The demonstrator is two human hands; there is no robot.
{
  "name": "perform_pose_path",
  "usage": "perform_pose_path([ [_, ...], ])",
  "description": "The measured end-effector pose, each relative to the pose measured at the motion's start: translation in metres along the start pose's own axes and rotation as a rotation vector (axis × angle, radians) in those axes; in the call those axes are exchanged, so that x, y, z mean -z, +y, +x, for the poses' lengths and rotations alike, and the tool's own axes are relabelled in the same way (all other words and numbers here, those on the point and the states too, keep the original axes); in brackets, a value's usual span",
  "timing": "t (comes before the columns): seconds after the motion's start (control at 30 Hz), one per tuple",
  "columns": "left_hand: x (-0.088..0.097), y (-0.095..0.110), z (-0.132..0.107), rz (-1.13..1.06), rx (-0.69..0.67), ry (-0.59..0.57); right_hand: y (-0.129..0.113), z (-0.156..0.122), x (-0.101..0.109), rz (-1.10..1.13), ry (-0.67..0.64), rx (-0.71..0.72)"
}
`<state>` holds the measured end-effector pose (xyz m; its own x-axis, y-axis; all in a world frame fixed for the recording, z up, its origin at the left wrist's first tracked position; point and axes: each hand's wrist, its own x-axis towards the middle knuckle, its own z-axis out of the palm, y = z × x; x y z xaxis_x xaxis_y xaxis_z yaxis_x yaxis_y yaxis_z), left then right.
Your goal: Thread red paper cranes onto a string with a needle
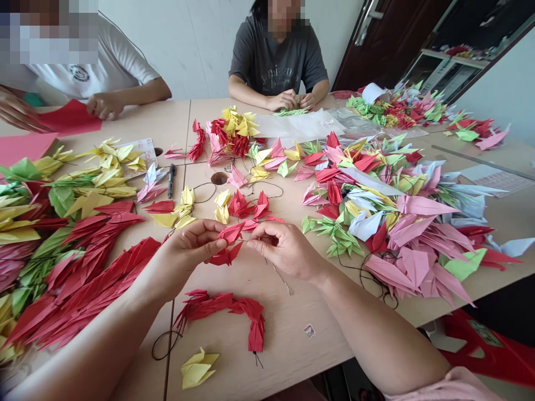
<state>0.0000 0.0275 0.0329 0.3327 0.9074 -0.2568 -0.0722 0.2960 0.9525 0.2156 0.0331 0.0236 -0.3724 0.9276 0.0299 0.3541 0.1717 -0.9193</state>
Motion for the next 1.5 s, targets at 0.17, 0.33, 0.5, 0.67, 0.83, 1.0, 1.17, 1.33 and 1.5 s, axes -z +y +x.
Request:
perform_pose_path([
  [0.17, -0.0007, 0.0011, -0.0005, 0.019, 0.015, -0.032, 0.0007, 0.0006, 0.0012, -0.006, 0.035, -0.006],
  [0.33, -0.0008, 0.0017, -0.0012, 0.039, 0.004, 0.038, -0.0018, -0.0037, 0.0022, 0.027, -0.005, 0.038],
  [0.5, -0.0052, -0.0005, -0.0022, 0.234, -0.057, 0.112, -0.0060, -0.0064, 0.0015, 0.003, -0.004, 0.098],
  [0.67, -0.0066, -0.0006, -0.0024, 0.262, -0.052, 0.106, -0.0038, -0.0043, 0.0008, -0.015, 0.035, 0.082],
  [0.83, -0.0043, 0.0024, -0.0023, 0.205, -0.044, 0.063, -0.0008, -0.0026, 0.0014, -0.040, 0.101, 0.064],
  [1.0, -0.0046, 0.0008, -0.0035, 0.241, -0.050, 0.030, -0.0009, -0.0031, 0.0021, -0.033, 0.140, 0.083],
  [1.17, -0.0067, -0.0003, -0.0041, 0.336, -0.071, 0.058, -0.0015, -0.0021, 0.0021, -0.033, 0.166, 0.105],
  [1.33, -0.0073, 0.0009, -0.0045, 0.509, -0.139, 0.105, 0.0007, -0.0009, 0.0027, -0.015, 0.174, 0.082],
  [1.5, -0.0086, 0.0031, -0.0056, 0.515, -0.128, 0.112, -0.0015, -0.0015, 0.0039, 0.076, 0.086, 0.042],
])
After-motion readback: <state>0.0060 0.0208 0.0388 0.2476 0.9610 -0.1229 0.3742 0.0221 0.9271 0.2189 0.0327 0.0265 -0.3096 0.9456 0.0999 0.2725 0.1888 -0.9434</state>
